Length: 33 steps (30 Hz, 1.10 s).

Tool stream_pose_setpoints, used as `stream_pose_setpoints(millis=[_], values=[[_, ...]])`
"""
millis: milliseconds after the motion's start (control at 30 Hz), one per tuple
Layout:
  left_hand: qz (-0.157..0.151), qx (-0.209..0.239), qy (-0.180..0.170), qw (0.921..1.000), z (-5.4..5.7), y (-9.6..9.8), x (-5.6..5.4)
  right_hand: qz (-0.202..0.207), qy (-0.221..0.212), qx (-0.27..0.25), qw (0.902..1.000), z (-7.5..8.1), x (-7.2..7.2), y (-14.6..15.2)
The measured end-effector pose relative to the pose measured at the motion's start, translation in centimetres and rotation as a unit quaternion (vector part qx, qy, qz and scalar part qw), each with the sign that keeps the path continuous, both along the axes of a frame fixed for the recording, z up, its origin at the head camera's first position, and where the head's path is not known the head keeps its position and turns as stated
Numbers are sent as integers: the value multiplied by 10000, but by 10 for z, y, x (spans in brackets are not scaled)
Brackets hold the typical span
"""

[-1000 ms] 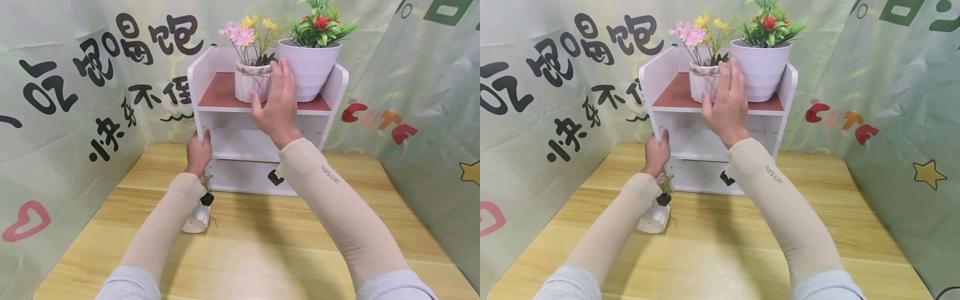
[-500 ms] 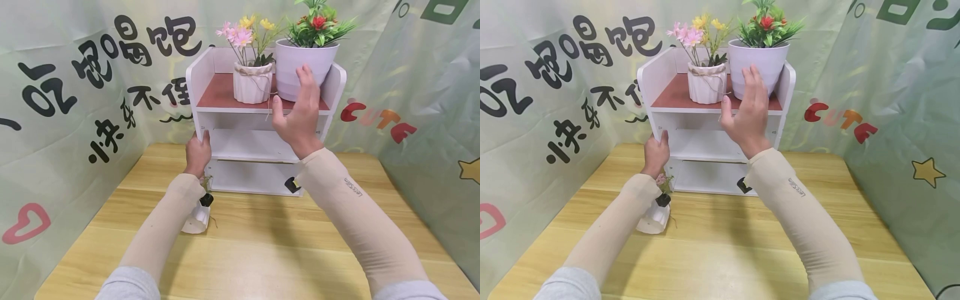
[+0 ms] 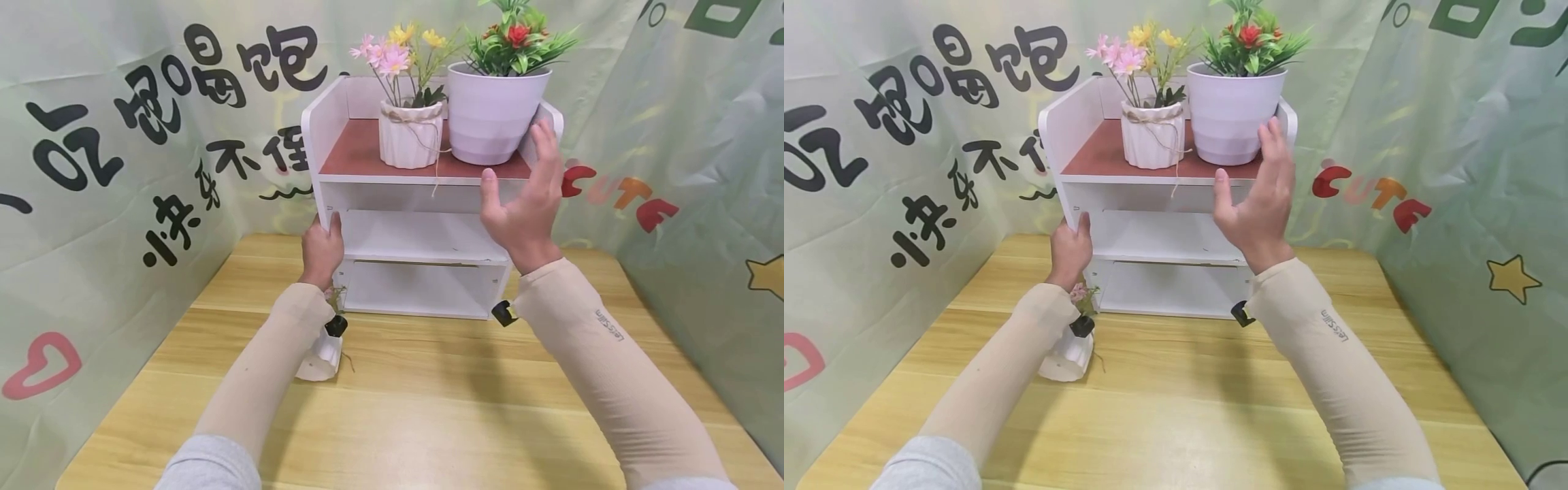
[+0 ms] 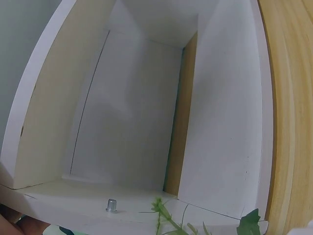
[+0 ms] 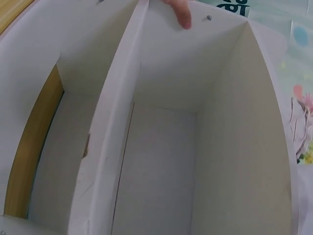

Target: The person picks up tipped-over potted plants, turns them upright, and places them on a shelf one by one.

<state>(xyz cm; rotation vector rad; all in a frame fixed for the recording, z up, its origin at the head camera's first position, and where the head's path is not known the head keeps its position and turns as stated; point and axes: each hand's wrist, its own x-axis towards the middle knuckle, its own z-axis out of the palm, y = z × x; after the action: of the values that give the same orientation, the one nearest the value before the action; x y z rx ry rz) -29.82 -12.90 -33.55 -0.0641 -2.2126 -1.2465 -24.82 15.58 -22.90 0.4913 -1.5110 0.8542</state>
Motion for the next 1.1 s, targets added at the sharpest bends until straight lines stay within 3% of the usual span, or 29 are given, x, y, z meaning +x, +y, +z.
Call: stream_pose_setpoints(millis=[300,633,933,1100], values=[[12,-3,-17,10000,-1,0,-1,-170,-112,-200,9996,-22,-6,22],[-60,24,-62,10000,1,0,1,-65,-853,-481,9952,-50,-14,39],[-89,-25,-7,10000,2,-2,1,-82,-1823,-1067,9774,-70,-16,41],[-68,-63,64,9999,2,-2,1,-65,-2083,-1150,9713,-81,-22,40]])
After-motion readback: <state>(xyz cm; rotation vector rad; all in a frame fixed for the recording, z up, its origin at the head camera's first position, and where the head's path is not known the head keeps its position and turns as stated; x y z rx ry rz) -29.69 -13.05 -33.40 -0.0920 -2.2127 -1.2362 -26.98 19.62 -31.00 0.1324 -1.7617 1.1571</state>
